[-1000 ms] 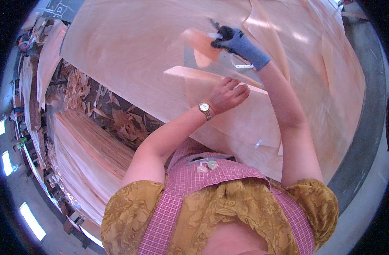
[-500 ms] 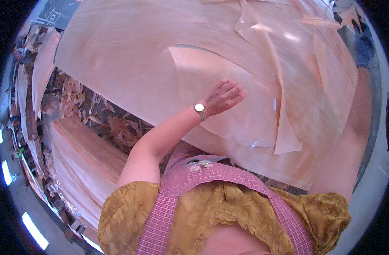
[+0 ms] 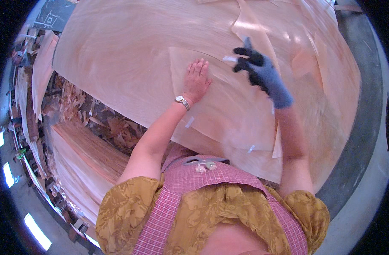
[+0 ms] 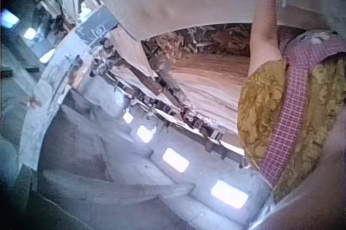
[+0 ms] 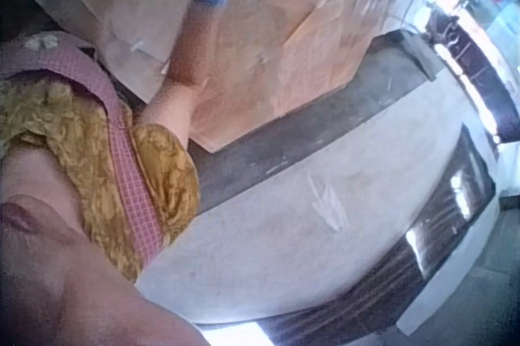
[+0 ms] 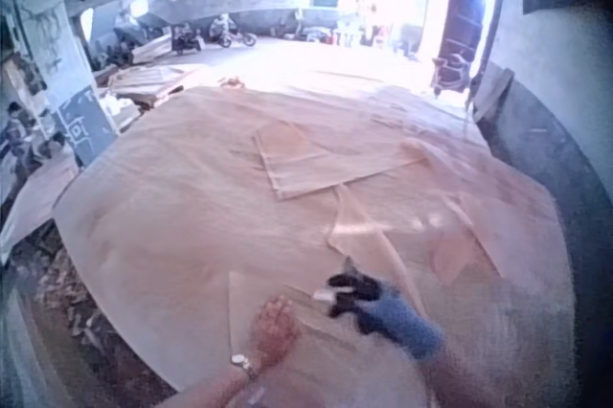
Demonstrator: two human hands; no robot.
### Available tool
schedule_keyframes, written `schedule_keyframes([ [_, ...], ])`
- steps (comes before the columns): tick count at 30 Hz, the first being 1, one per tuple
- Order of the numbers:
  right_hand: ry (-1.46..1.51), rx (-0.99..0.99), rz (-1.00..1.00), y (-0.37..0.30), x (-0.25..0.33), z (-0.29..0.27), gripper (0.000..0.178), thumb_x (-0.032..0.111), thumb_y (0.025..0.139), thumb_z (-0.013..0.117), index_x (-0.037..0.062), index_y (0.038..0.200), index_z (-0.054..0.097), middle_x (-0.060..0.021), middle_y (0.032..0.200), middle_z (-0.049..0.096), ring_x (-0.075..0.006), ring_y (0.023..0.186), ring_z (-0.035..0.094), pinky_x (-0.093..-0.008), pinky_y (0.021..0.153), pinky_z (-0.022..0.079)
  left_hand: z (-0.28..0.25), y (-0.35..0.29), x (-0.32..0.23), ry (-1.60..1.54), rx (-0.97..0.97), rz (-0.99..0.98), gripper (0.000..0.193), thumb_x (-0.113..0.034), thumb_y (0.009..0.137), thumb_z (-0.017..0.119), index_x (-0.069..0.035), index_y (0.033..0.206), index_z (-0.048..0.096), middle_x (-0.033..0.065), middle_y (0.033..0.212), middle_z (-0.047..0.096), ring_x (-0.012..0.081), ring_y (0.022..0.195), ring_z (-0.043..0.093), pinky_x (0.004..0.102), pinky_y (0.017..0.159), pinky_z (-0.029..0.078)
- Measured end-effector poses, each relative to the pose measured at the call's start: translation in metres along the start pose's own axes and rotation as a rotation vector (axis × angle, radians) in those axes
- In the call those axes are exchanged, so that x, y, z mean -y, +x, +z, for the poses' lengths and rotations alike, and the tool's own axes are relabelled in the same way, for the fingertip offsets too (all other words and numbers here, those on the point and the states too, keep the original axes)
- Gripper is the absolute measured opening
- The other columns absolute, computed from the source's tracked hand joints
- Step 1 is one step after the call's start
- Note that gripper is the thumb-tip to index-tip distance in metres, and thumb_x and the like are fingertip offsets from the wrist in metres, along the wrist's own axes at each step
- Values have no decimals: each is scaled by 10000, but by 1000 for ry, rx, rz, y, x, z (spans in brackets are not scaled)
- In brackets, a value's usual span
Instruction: The person peels wood veneer sheets from a stack, lays them on a flat surface, and uses a utility knife to trim and cut sections.
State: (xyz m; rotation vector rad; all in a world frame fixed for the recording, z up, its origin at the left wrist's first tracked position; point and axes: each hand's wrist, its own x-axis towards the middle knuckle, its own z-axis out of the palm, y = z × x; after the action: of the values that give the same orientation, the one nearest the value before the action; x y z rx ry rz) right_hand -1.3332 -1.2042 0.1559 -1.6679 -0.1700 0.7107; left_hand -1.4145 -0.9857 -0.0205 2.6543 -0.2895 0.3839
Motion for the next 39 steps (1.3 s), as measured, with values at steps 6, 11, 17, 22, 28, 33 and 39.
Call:
schedule_keyframes([
  [6, 477, -219, 36, 98, -101, 66, 249, 258, 951, 640, 62, 1102, 618, -64, 909, 717, -58, 489, 466, -206, 429, 365, 6, 15, 34, -110, -77, -55, 628, -136, 785, 710, -41, 1348, 450, 170, 1413, 456, 346, 1276, 454, 463, 1078, 366],
  [11, 542, -300, -71, 107, -110, 84, 221, 184, 926, 667, 49, 1090, 608, -45, 899, 711, -79, 519, 508, -232, 455, 412, -1, 21, 49, -164, -87, -100, 624, -86, 771, 708, -91, 1345, 461, 145, 1385, 480, 337, 1236, 493, 455, 1023, 409],
  [17, 417, -344, 98, 113, -125, 87, 138, 152, 896, 682, 49, 980, 648, -42, 843, 693, -102, 539, 548, -251, 471, 441, -5, 45, 49, -93, -4, -87, 626, -112, 791, 692, -273, 1362, 491, 84, 1331, 483, 268, 1118, 530, 412, 918, 456],
  [22, 434, -372, 169, 112, -132, 90, 200, 256, 881, 720, 88, 981, 678, -16, 765, 656, -81, 541, 532, -229, 459, 400, 3, 60, 56, 67, 13, 53, 458, -166, 834, 674, -305, 1266, 608, 72, 1323, 483, 257, 1048, 547, 416, 931, 445],
  [28, 439, -360, 251, 77, -143, 96, 200, 231, 893, 695, 41, 949, 667, -67, 726, 676, -126, 544, 591, -266, 468, 450, 7, 61, 63, -10, -8, 5, 281, -220, 856, 671, -272, 1129, 711, 62, 1287, 513, 243, 1004, 570, 411, 937, 438],
  [33, 418, -413, 302, 75, -145, 97, 166, 199, 903, 677, 34, 923, 668, -59, 721, 673, -125, 520, 573, -270, 452, 441, 6, 59, 64, -28, 31, 51, 303, -196, 843, 672, -226, 1143, 701, 39, 1316, 541, 215, 1048, 569, 397, 942, 427],
  [39, 203, -354, 221, 72, -144, 95, 186, 212, 894, 681, 28, 870, 669, -59, 711, 669, -129, 513, 579, -287, 456, 446, -3, 36, 57, 26, 44, 260, 414, -270, 817, 680, -167, 1215, 627, 3, 1363, 549, 201, 1168, 519, 394, 963, 380],
])
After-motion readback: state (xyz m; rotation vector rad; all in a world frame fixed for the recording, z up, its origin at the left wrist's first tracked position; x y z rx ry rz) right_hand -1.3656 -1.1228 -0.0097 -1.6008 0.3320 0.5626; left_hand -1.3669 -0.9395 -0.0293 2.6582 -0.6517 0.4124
